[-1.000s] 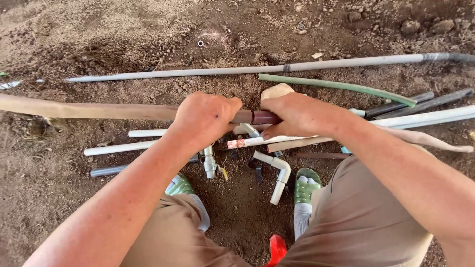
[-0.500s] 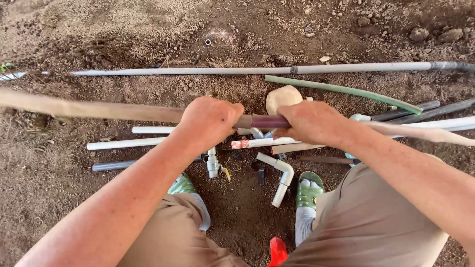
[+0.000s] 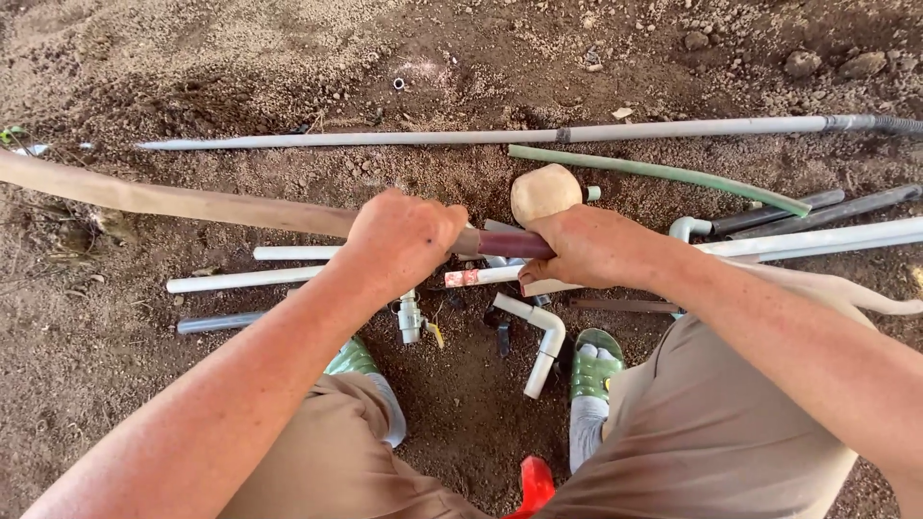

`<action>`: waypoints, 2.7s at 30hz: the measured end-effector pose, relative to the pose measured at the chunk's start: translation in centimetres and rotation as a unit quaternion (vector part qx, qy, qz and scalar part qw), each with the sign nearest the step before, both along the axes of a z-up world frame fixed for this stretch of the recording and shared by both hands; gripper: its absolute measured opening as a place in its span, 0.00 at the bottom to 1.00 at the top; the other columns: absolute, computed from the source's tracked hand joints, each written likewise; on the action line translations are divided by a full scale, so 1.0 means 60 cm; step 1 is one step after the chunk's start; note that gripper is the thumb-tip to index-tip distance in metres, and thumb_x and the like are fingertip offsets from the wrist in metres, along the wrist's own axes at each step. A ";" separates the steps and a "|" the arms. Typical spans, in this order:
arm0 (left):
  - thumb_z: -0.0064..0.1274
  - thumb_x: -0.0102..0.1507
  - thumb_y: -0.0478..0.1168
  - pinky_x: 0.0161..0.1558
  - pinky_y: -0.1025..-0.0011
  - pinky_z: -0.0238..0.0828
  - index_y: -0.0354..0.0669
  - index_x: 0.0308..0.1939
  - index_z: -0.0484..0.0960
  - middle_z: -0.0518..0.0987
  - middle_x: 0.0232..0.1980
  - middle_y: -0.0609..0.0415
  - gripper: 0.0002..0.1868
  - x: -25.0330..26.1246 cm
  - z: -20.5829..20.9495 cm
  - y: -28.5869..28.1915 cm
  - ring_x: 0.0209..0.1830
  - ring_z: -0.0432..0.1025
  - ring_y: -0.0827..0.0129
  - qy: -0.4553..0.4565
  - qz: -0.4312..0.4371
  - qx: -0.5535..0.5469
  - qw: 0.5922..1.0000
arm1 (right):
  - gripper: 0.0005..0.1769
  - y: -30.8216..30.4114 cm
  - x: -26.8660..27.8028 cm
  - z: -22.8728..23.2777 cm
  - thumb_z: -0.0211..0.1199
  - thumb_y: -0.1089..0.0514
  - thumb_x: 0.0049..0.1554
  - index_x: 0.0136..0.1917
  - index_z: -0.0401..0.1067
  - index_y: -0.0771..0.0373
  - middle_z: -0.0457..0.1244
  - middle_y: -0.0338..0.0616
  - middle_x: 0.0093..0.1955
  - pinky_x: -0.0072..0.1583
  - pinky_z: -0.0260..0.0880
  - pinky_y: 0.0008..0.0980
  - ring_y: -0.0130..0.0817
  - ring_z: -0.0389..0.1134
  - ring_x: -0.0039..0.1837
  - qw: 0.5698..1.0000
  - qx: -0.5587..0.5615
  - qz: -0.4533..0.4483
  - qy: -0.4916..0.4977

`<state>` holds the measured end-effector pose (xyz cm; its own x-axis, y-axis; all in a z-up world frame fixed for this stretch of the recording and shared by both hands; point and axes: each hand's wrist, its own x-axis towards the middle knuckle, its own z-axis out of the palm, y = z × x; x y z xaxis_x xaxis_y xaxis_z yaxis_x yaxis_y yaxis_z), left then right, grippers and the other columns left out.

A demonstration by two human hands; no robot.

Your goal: The person sits on the ground and assembles a plumbing system. They use a hammer to tap a white PVC pipe into a fitting, then connect a long flexible hose to a pipe using a black clamp, tightening it by hand.

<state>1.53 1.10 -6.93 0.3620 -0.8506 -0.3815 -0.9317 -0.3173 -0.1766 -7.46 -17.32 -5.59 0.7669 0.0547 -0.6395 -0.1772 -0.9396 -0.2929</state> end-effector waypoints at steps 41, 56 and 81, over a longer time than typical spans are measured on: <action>0.36 0.69 0.37 0.27 0.69 0.69 0.43 0.41 0.76 0.74 0.38 0.44 0.11 0.056 -0.361 0.039 0.28 0.67 0.61 0.164 0.297 -0.024 0.940 | 0.22 -0.056 0.023 0.039 0.65 0.53 0.51 0.54 0.62 0.61 0.65 0.44 0.38 0.36 0.71 0.37 0.37 0.68 0.34 0.948 0.126 0.041 -0.290; 0.33 0.61 0.49 0.45 0.56 0.59 0.51 0.44 0.73 0.64 0.44 0.47 0.15 0.075 -0.543 -0.003 0.46 0.61 0.52 0.261 0.256 0.035 0.930 | 0.23 -0.067 0.039 0.035 0.66 0.47 0.49 0.55 0.63 0.52 0.66 0.33 0.33 0.37 0.68 0.33 0.32 0.69 0.32 0.961 0.179 -0.003 -0.210; 0.41 0.64 0.32 0.30 0.77 0.65 0.39 0.51 0.74 0.72 0.36 0.45 0.13 -0.018 0.060 -0.041 0.28 0.68 0.65 0.567 0.515 -0.367 0.528 | 0.08 -0.095 0.056 0.045 0.58 0.57 0.44 0.39 0.67 0.59 0.56 0.43 0.27 0.39 0.64 0.36 0.37 0.63 0.34 0.941 0.194 -0.177 -0.215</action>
<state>0.42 -1.35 -3.31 0.6689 -0.4948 -0.5548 0.4278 -0.3541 0.8316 -4.10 -23.01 -2.89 0.9639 -0.0882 -0.2513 -0.2466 -0.6519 -0.7171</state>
